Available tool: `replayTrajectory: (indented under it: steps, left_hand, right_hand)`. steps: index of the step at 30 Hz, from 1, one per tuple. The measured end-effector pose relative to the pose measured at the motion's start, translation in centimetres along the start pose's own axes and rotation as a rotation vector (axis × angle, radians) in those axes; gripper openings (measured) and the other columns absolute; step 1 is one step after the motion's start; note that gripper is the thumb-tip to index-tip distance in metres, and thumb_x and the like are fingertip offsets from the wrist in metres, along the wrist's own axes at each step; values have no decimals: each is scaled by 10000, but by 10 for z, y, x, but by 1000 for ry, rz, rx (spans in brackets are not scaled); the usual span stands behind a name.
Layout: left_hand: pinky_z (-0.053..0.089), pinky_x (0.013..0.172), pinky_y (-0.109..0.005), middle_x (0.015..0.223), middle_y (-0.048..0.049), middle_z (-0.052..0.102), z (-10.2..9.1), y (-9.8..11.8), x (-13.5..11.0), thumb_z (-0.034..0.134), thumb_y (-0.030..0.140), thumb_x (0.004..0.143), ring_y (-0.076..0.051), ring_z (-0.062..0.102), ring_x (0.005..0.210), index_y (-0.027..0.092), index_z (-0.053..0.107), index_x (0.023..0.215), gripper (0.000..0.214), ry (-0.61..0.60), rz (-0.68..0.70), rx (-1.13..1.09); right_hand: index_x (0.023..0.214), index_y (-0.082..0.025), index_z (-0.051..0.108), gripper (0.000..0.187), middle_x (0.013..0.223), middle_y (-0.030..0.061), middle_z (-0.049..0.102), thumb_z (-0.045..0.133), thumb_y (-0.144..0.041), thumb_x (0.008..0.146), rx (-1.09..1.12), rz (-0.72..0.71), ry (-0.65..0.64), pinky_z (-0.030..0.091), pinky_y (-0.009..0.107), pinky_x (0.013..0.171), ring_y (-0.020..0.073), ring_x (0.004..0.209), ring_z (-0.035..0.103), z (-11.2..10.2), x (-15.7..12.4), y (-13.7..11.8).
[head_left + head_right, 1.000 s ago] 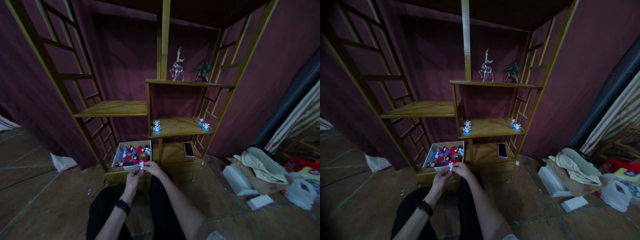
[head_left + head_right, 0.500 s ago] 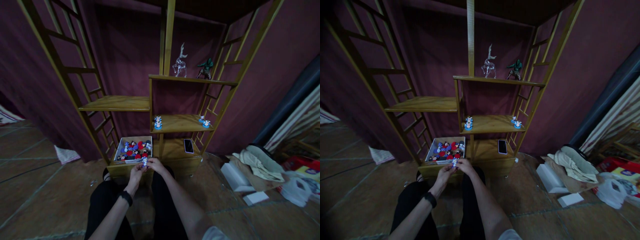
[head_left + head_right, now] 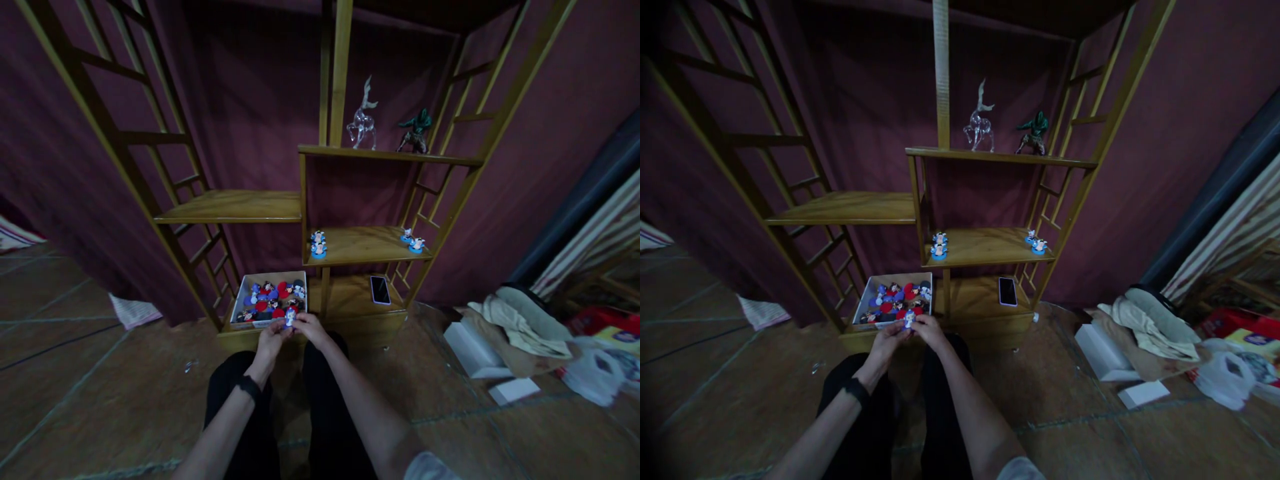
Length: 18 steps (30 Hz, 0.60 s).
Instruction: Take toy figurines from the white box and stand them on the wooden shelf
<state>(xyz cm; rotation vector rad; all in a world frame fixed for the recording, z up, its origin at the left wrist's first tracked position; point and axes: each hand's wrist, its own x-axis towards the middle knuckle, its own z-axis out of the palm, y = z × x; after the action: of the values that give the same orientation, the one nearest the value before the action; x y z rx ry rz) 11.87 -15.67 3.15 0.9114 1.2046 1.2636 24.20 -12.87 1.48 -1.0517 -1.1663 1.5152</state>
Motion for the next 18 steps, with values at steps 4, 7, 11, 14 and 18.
replayTrajectory:
  steps: [4,7,11,14,18]
  left_hand:
    - [448,656,-294,673,-34,661,-3,3,3,783,283,427,-161,592,630,135,642,771,400,-17,0,19]
    - [449,667,-300,688,-39,667,-1,3,7,788,264,424,-163,597,635,132,640,771,400,-65,-12,-16]
    - [453,688,-316,700,-40,666,5,-1,14,787,254,423,-169,601,653,130,645,779,404,-74,-9,-50]
    - [452,697,-320,704,-45,665,8,-4,17,780,252,432,-165,598,655,123,652,794,405,-113,-1,-52]
    - [439,692,-297,705,-39,662,5,-4,19,769,226,444,-145,579,641,123,657,793,381,-161,18,-39]
  right_hand:
    - [753,-143,659,277,683,1,621,659,-380,609,50,-9,15,489,280,674,129,642,588,3,4,5]
    - [740,-154,655,230,688,-4,621,637,-354,626,32,-25,58,493,288,671,135,648,590,2,6,9]
    - [797,-169,660,241,750,5,643,618,-351,645,33,-56,101,488,298,683,157,701,597,-4,6,10]
    - [832,-168,654,277,787,14,651,627,-365,638,55,-66,164,479,303,707,172,749,597,-6,2,10]
    - [841,-180,646,281,791,7,646,624,-372,637,56,-69,239,470,297,707,173,758,589,0,-5,10]
